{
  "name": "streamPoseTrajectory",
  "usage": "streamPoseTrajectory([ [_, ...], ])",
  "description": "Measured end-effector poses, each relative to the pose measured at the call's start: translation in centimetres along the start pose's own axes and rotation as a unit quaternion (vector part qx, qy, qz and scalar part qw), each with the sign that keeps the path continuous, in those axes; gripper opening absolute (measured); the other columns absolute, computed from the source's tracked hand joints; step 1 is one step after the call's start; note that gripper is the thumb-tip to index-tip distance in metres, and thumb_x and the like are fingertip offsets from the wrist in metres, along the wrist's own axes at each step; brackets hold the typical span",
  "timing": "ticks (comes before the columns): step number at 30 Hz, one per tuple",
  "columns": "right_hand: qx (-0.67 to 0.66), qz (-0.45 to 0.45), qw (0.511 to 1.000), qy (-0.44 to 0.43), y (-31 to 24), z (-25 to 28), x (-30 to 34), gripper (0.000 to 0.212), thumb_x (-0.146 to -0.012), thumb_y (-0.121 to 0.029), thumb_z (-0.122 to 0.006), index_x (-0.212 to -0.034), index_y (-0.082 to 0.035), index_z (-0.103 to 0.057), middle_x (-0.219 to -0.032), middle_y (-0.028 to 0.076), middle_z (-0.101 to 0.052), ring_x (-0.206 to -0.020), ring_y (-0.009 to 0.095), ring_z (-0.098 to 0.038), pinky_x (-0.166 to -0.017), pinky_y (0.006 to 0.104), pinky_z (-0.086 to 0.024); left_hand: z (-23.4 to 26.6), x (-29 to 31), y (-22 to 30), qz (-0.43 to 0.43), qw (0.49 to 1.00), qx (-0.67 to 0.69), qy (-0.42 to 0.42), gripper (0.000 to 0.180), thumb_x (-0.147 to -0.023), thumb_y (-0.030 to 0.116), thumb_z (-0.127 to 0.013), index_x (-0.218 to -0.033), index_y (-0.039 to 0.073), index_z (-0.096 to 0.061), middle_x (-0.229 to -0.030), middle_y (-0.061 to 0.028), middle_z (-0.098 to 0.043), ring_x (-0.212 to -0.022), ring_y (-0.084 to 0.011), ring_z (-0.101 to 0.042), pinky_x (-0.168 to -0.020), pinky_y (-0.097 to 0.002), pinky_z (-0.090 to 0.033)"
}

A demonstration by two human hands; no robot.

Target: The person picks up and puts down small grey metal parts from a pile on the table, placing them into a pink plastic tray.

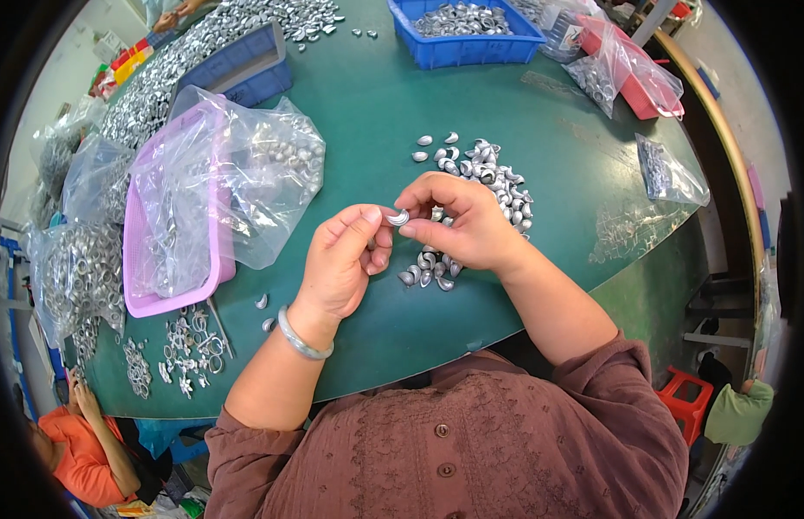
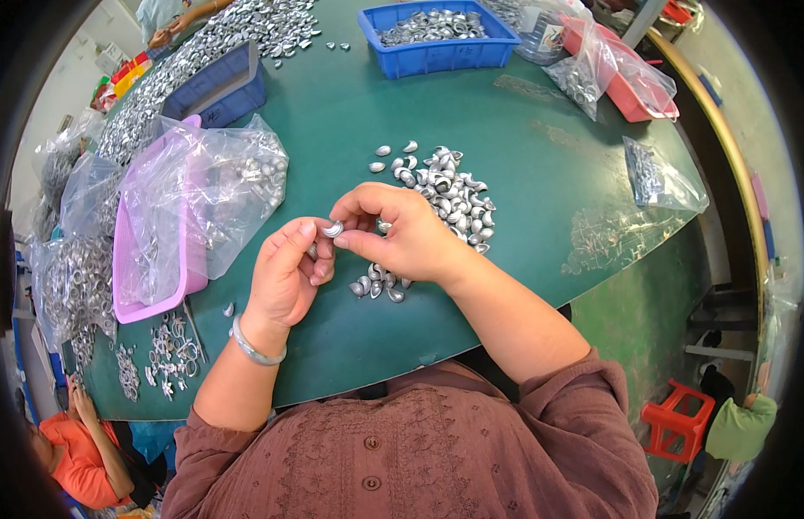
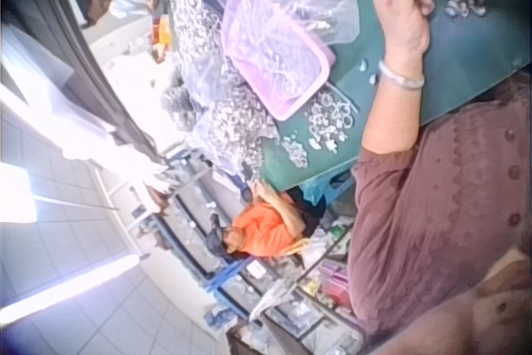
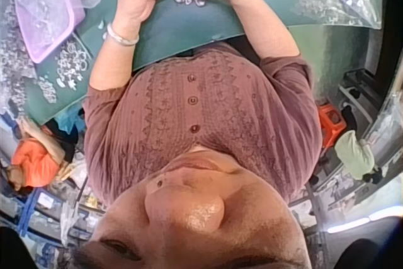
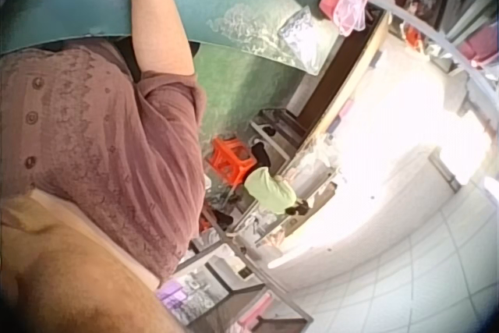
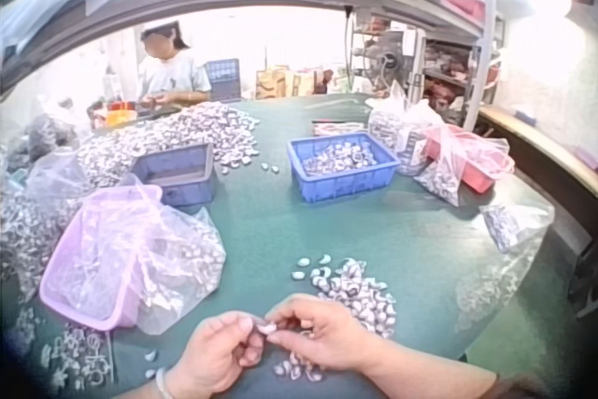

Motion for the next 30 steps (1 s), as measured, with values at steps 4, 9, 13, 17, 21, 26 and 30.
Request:
streamPoseTrajectory([
  [4, -0.026, -0.023, 0.999, 0.002, 0.3, 0.1, 0.1, 0.015, -0.073, -0.002, -0.063, -0.088, -0.001, -0.059, -0.076, 0.002, -0.056, -0.068, 0.009, -0.053, -0.062, 0.0228, -0.044, 0.0, 0.0, 0.1, -0.007, 1.000, 0.008, -0.004, 0.022, -0.088, 0.021, -0.048, -0.086, 0.002, -0.060, -0.066, 0.0010, -0.050, -0.054, -0.0059, -0.043, -0.046, -0.0178, -0.033],
  [9, -0.046, -0.037, 0.998, -0.001, 0.0, 0.0, 0.1, 0.016, -0.073, -0.002, -0.063, -0.089, -0.002, -0.058, -0.077, 0.002, -0.056, -0.068, 0.008, -0.052, -0.063, 0.0229, -0.044, -0.1, 0.1, 0.1, -0.011, 1.000, 0.012, -0.009, 0.022, -0.088, 0.021, -0.049, -0.086, 0.002, -0.060, -0.066, 0.0012, -0.051, -0.054, -0.0057, -0.043, -0.047, -0.0175, -0.033],
  [13, 0.033, 0.005, 0.999, -0.002, -0.3, 0.0, 0.0, 0.016, -0.069, 0.001, -0.064, -0.083, -0.002, -0.056, -0.074, 0.003, -0.056, -0.067, 0.012, -0.054, -0.062, 0.0244, -0.044, -0.2, 0.1, 0.0, -0.020, 1.000, 0.000, -0.007, 0.016, -0.086, 0.017, -0.052, -0.090, 0.002, -0.058, -0.069, 0.0010, -0.052, -0.055, -0.0057, -0.043, -0.048, -0.0178, -0.033],
  [17, 0.155, 0.116, 0.981, 0.004, -0.8, -0.2, -0.2, 0.018, -0.064, 0.004, -0.064, -0.077, -0.003, -0.053, -0.072, 0.006, -0.054, -0.067, 0.019, -0.055, -0.060, 0.0283, -0.044, -0.4, 0.0, -0.2, -0.028, 0.999, -0.026, -0.006, 0.012, -0.085, 0.013, -0.054, -0.093, 0.003, -0.056, -0.072, 0.0003, -0.053, -0.056, -0.0062, -0.043, -0.049, -0.0187, -0.033],
  [21, 0.166, 0.137, 0.977, 0.011, -0.7, -0.3, -0.2, 0.020, -0.062, 0.004, -0.065, -0.077, -0.004, -0.053, -0.072, 0.007, -0.054, -0.069, 0.023, -0.054, -0.060, 0.0310, -0.044, 0.0, -0.1, -0.4, -0.054, 0.998, -0.013, -0.018, 0.014, -0.084, 0.013, -0.056, -0.093, 0.002, -0.057, -0.074, 0.0006, -0.054, -0.057, -0.0041, -0.042, -0.049, -0.0166, -0.034],
  [26, 0.158, 0.080, 0.983, 0.046, -0.1, 0.3, -0.3, 0.016, -0.066, 0.003, -0.061, -0.079, -0.002, -0.053, -0.071, 0.009, -0.054, -0.069, 0.025, -0.054, -0.060, 0.0316, -0.044, 0.1, -0.2, -0.4, -0.107, 0.992, -0.051, -0.030, 0.013, -0.085, 0.013, -0.055, -0.093, 0.003, -0.057, -0.074, 0.0013, -0.053, -0.058, -0.0043, -0.043, -0.049, -0.0166, -0.034],
  [30, 0.226, 0.043, 0.971, 0.058, 0.5, 1.6, -0.6, 0.010, -0.071, 0.002, -0.055, -0.080, -0.001, -0.053, -0.072, 0.011, -0.054, -0.069, 0.027, -0.055, -0.061, 0.0333, -0.044, 0.1, -0.2, -0.2, -0.167, 0.970, -0.175, -0.023, 0.012, -0.087, 0.013, -0.051, -0.094, 0.004, -0.055, -0.074, 0.0002, -0.051, -0.058, -0.0054, -0.045, -0.050, -0.0176, -0.034],
])
Point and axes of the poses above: each hand's wrist, its own x-axis away from the middle knuckle, its own z-axis out of the back of the hand, y = z × x, the point moved 1 cm from there along -x, towards the middle knuckle
